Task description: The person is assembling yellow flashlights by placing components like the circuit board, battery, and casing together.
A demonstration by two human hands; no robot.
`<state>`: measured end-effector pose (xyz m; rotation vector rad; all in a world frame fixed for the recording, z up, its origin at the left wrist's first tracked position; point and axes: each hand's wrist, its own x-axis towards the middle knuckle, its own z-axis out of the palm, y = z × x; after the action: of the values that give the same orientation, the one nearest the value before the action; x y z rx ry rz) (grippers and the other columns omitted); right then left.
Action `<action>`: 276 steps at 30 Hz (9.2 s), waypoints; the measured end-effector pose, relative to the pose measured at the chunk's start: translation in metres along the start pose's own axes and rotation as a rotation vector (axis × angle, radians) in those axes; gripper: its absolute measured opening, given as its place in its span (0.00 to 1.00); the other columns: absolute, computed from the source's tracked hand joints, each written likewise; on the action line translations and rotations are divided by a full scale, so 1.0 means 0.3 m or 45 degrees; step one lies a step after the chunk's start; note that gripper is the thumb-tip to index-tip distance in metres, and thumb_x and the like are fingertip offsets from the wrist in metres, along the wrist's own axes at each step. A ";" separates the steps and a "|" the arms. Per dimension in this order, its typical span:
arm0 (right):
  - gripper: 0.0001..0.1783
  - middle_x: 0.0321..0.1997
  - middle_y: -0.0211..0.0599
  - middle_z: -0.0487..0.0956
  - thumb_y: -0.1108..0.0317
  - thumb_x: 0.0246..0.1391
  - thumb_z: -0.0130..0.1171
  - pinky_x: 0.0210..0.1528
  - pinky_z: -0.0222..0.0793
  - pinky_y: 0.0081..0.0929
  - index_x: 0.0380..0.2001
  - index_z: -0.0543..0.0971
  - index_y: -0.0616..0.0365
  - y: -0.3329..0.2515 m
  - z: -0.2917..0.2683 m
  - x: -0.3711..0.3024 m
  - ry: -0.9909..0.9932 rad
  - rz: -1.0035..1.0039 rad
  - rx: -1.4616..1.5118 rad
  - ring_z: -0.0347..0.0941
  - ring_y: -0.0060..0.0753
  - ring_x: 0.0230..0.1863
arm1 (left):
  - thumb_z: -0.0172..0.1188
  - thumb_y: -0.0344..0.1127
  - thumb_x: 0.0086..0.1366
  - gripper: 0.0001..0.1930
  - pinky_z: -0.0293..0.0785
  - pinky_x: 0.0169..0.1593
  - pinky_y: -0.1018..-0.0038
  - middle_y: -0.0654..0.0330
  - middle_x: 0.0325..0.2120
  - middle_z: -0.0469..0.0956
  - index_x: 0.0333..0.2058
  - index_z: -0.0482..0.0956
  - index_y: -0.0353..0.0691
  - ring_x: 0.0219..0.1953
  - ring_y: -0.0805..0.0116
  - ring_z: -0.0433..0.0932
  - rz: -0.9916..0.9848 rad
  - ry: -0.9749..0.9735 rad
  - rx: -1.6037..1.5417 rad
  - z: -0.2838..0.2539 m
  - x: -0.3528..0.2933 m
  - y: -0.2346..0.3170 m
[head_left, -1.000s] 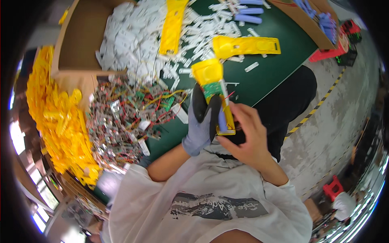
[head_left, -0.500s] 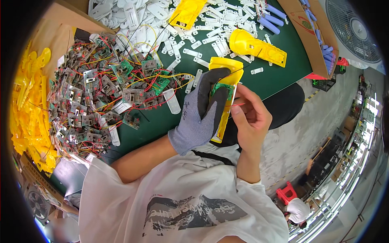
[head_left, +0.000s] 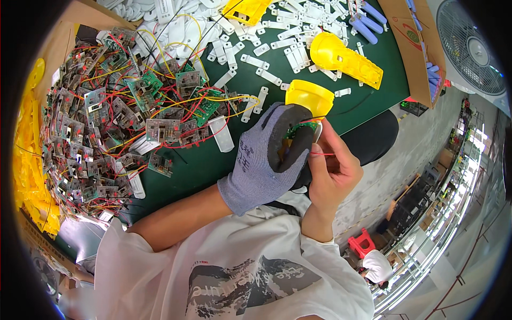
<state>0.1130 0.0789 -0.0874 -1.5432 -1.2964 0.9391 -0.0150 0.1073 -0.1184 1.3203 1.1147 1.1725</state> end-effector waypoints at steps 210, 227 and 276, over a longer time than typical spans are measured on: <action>0.49 0.19 0.24 0.73 0.84 0.30 0.68 0.27 0.61 0.09 0.62 0.62 0.60 -0.127 -0.102 0.396 -0.456 -0.266 0.753 0.68 0.11 0.22 | 0.56 0.36 0.65 0.19 0.72 0.48 0.76 0.61 0.45 0.74 0.54 0.68 0.39 0.46 0.72 0.75 0.025 -0.118 -0.202 0.006 0.246 0.215; 0.25 0.30 0.40 0.73 0.57 0.47 0.65 0.35 0.66 0.25 0.44 0.71 0.61 -0.008 -0.197 0.276 -0.494 -0.372 1.346 0.69 0.32 0.32 | 0.62 0.26 0.57 0.28 0.73 0.47 0.73 0.54 0.43 0.77 0.56 0.63 0.31 0.45 0.69 0.77 0.589 0.521 -0.110 -0.093 0.315 0.400; 0.23 0.11 0.26 0.66 0.62 0.51 0.67 0.17 0.51 0.20 0.14 0.68 0.62 0.048 -0.087 0.272 0.388 -0.175 0.639 0.55 0.13 0.16 | 0.47 0.45 0.71 0.24 0.77 0.29 0.76 0.59 0.35 0.75 0.60 0.59 0.39 0.28 0.71 0.78 -0.412 -0.300 -0.282 0.122 0.141 0.091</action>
<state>0.1556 0.1545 -0.0935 -1.1358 -0.8552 0.8249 0.0262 0.1438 -0.0891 1.0319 0.9536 0.8507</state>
